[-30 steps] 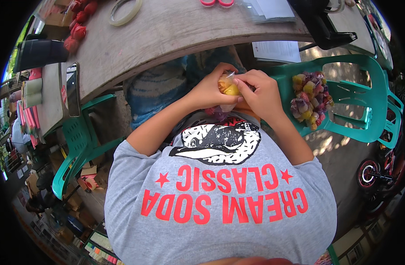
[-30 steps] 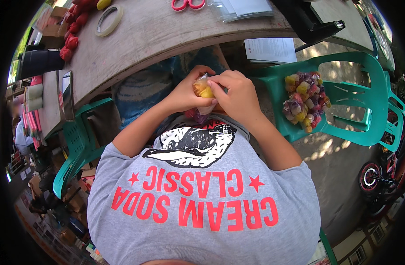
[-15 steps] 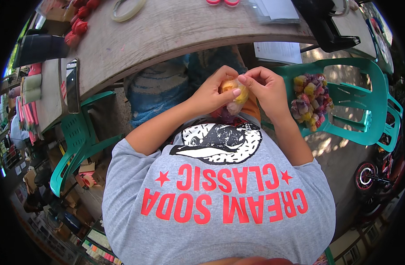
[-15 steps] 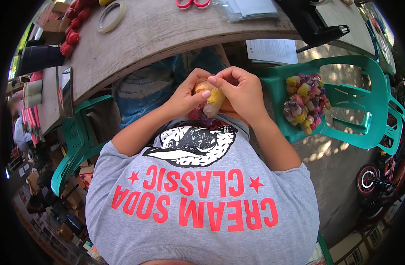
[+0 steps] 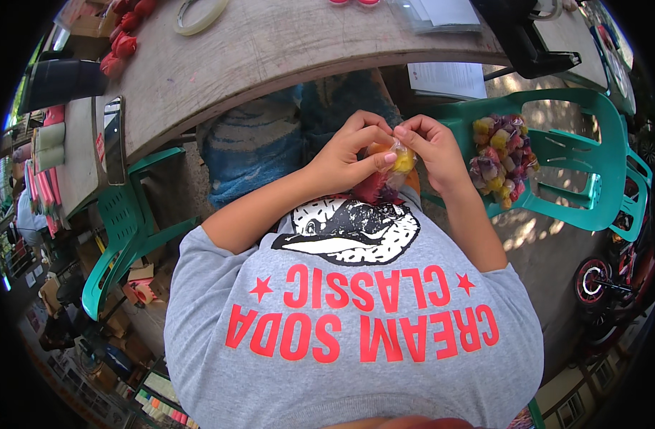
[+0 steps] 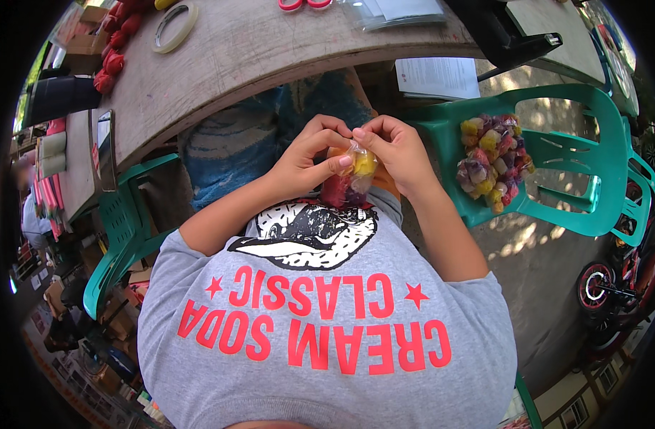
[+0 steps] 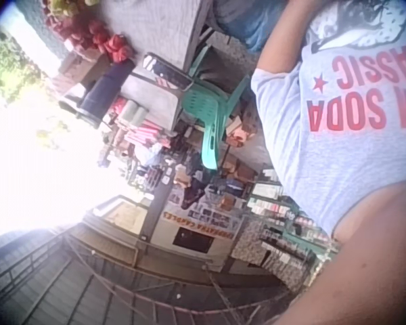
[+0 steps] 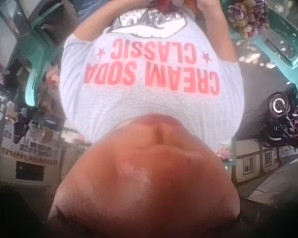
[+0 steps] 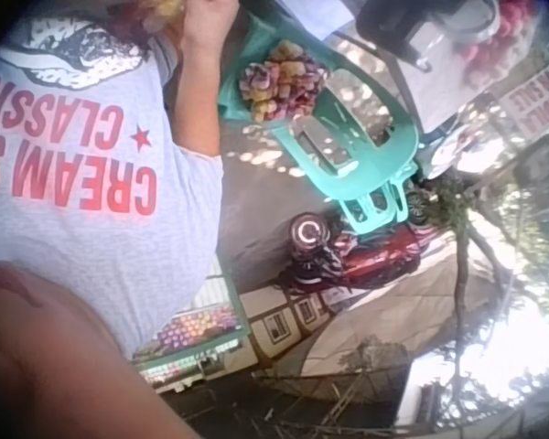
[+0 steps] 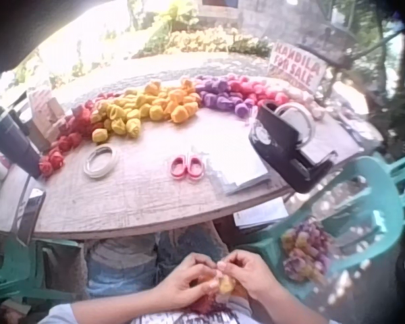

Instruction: The person places colorful fabric-wrapped items into small clear plastic bags at a table. They fold the bag edges and seal them with clear tape. The person repeats this process for several items, arranging them on the table.

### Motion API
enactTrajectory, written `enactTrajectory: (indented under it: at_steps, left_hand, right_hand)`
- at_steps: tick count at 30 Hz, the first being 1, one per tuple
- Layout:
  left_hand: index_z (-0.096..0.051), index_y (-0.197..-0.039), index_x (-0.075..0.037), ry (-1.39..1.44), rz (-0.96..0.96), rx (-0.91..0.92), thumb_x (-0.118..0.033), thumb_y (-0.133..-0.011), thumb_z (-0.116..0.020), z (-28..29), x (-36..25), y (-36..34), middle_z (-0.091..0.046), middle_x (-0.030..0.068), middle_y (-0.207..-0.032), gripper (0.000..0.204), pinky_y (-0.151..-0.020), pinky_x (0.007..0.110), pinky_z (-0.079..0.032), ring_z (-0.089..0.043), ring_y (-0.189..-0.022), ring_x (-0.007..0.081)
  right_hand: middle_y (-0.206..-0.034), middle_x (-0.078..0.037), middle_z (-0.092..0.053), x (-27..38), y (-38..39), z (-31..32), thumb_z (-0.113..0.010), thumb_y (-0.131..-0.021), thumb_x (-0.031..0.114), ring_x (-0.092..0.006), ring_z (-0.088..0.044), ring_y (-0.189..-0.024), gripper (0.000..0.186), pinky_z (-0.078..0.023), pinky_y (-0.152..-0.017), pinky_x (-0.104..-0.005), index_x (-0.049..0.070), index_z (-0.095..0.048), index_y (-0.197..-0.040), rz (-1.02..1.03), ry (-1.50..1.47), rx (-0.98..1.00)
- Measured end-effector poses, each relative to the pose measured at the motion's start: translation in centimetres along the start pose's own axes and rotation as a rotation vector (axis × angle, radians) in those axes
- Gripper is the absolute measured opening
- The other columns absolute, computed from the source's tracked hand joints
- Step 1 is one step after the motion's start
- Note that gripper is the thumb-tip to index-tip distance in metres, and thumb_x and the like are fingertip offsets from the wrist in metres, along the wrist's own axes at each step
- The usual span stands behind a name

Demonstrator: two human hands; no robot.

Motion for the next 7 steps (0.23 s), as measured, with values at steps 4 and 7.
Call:
enactTrajectory:
  at_steps: [4,7]
  left_hand:
    - [-0.051,-0.127,-0.008,0.145,0.093,-0.017,-0.024,-0.098,-0.066,-1.1,0.8,0.2,-0.049,0.0112,-0.122,0.036,-0.088,0.03,-0.049,-0.054,-0.112,0.0163]
    - [-0.044,-0.132,-0.009,0.209,0.259,0.07,-0.029,-0.1,-0.063,-1.2,0.4,-0.1,-0.049,0.0134,-0.125,0.042,-0.091,0.033,-0.05,-0.056,-0.119,0.0223]
  right_hand:
    - [-0.091,-0.003,-0.067,-0.9,-0.3,1.6,-0.075,-0.092,0.016,-0.0084,-0.063,-0.084,0.016,-0.052,-0.076,-0.0241,0.004,-0.064,-0.094,-0.172,-0.059,0.048]
    - [-0.097,-0.004,-0.07,-1.4,-0.1,1.6,-0.076,-0.092,0.018,-0.0118,-0.066,-0.09,0.018,-0.053,-0.08,-0.025,0.004,-0.065,-0.094,-0.257,-0.17,0.093]
Point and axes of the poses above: each hand's wrist, its own y-axis away from the middle knuckle, its own z-axis out of the back of the hand, x = y × z, the point moved 4 cm from there along -y, towards the middle knuckle
